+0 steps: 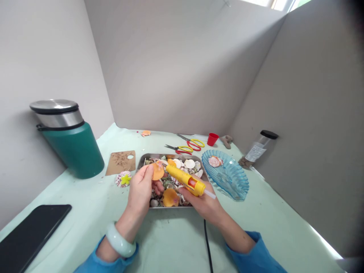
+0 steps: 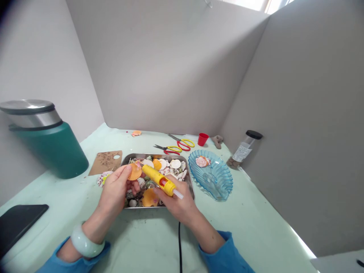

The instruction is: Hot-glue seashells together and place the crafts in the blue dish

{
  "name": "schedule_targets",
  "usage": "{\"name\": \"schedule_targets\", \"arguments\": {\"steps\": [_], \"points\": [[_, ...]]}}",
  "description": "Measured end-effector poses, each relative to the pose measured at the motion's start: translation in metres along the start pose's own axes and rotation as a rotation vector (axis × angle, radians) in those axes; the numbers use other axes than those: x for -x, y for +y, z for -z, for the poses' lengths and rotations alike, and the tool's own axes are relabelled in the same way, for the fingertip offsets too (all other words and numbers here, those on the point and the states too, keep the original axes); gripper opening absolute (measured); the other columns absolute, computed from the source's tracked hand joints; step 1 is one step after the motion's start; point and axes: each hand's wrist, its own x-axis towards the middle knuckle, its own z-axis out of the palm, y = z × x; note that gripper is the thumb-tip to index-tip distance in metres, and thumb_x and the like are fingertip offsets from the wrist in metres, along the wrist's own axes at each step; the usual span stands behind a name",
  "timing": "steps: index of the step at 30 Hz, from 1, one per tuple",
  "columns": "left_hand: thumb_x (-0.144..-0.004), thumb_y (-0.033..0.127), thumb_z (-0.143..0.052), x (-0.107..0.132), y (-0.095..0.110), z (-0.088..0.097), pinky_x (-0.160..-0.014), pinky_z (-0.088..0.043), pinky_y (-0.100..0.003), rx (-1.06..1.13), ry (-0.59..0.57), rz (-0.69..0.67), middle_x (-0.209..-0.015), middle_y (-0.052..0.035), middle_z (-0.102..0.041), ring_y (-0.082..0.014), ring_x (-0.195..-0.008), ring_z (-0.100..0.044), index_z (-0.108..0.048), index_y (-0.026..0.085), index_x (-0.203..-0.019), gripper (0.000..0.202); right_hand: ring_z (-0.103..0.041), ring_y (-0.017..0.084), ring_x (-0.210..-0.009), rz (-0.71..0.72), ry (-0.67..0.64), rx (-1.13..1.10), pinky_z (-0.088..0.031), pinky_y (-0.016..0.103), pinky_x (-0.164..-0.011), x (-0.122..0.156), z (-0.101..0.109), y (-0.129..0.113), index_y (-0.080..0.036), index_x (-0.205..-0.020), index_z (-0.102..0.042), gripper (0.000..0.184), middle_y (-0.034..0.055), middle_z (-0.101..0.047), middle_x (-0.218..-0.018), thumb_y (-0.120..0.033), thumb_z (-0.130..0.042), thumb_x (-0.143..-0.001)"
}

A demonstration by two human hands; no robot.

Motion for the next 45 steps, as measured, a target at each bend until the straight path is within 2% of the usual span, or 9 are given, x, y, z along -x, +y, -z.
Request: {"name": "schedule_targets", "arguments": {"steps": [8, 12, 17, 22, 28, 31, 33, 39, 45], "points": [[-0.080, 0.050, -0.055, -0.001, -0.002, 0.001, -0.038, -0.040, -0.021, -0.081, -0.019, -0.028, -0.043, 0.0027, -0.057, -0.0125, -0.036, -0.050, -0.063, 0.014, -0.090, 0.038, -0.048, 0.013, -0.061, 0.026, 0.011, 0.021, -0.042, 0.024, -0.058, -0.001, 0.000, -0.003, -0.020, -0.079, -0.055, 0.015, -0.0025, -0.053, -0.066, -0.034, -0.061, -0.082], [-0.078, 0.051, -0.057, -0.001, -0.005, 0.003, -0.039, -0.040, -0.021, -0.109, -0.037, -0.044, -0.049, 0.0007, -0.062, -0.0133, -0.039, -0.053, -0.064, 0.014, -0.096, 0.041, -0.048, 0.013, -0.060, 0.031, 0.024, 0.021, -0.043, 0.024, -0.057, -0.001, 0.000, -0.002, -0.020, -0.080, -0.056, 0.016, -0.0029, -0.053, -0.066, -0.034, -0.061, -0.082], [-0.079, 0.053, -0.056, -0.002, -0.005, 0.003, -0.039, -0.040, -0.021, -0.138, -0.049, -0.043, -0.042, 0.0020, -0.057, -0.0135, -0.038, -0.051, -0.064, 0.015, -0.096, 0.042, -0.051, 0.014, -0.061, 0.050, 0.011, 0.060, -0.043, 0.024, -0.059, -0.001, -0.001, -0.003, -0.020, -0.077, -0.054, 0.017, -0.0023, -0.055, -0.067, -0.035, -0.060, -0.083], [-0.082, 0.052, -0.053, -0.002, -0.006, 0.004, -0.040, -0.041, -0.021, -0.162, -0.055, -0.048, -0.045, 0.0018, -0.059, -0.0133, -0.040, -0.052, -0.063, 0.015, -0.098, 0.041, -0.052, 0.014, -0.061, 0.039, 0.022, 0.024, -0.044, 0.024, -0.059, -0.001, -0.001, -0.003, -0.020, -0.082, -0.056, 0.013, -0.0021, -0.057, -0.068, -0.033, -0.060, -0.083], [-0.083, 0.050, -0.053, -0.001, -0.002, 0.002, -0.041, -0.039, -0.019, -0.110, -0.051, -0.041, -0.043, 0.0031, -0.055, -0.0115, -0.040, -0.048, -0.063, 0.016, -0.092, 0.036, -0.053, 0.014, -0.061, 0.044, 0.018, 0.022, -0.044, 0.025, -0.058, 0.000, -0.001, -0.002, -0.019, -0.084, -0.059, 0.014, -0.0013, -0.059, -0.068, -0.033, -0.061, -0.084], [-0.081, 0.049, -0.056, 0.000, 0.001, 0.002, -0.040, -0.035, -0.018, -0.035, -0.069, -0.016, -0.041, 0.0045, -0.050, -0.0094, -0.039, -0.043, -0.063, 0.015, -0.084, 0.035, -0.057, 0.016, -0.067, 0.006, 0.098, -0.061, -0.047, 0.026, -0.061, -0.001, -0.001, -0.001, -0.018, -0.091, -0.062, 0.020, 0.0014, -0.064, -0.077, -0.035, -0.064, -0.081], [-0.080, 0.048, -0.058, 0.001, 0.002, 0.002, -0.041, -0.036, -0.018, -0.008, -0.113, -0.005, -0.043, 0.0040, -0.051, -0.0095, -0.041, -0.044, -0.064, 0.014, -0.086, 0.034, -0.059, 0.017, -0.071, -0.039, 0.189, -0.105, -0.049, 0.027, -0.063, -0.003, -0.002, -0.003, -0.018, -0.093, -0.064, 0.024, 0.0027, -0.066, -0.081, -0.037, -0.066, -0.079], [-0.078, 0.044, -0.063, 0.004, 0.006, 0.000, -0.051, -0.047, -0.022, -0.047, -0.230, 0.018, -0.054, -0.0010, -0.064, -0.0141, -0.052, -0.058, -0.064, 0.013, -0.092, 0.034, -0.050, 0.010, -0.050, -0.186, 0.333, -0.355, -0.042, 0.022, -0.047, -0.015, -0.014, -0.019, -0.017, -0.093, -0.064, 0.032, -0.0028, -0.060, -0.065, -0.040, -0.072, -0.071], [-0.076, 0.044, -0.065, 0.005, 0.008, -0.004, -0.052, -0.049, -0.024, -0.076, -0.259, 0.028, -0.057, -0.0011, -0.066, -0.0153, -0.051, -0.061, -0.062, 0.013, -0.099, 0.039, -0.052, 0.010, -0.052, -0.178, 0.481, -0.443, -0.043, 0.022, -0.049, -0.025, -0.026, -0.027, -0.016, -0.088, -0.064, 0.031, -0.0024, -0.060, -0.065, -0.035, -0.074, -0.067]]}}
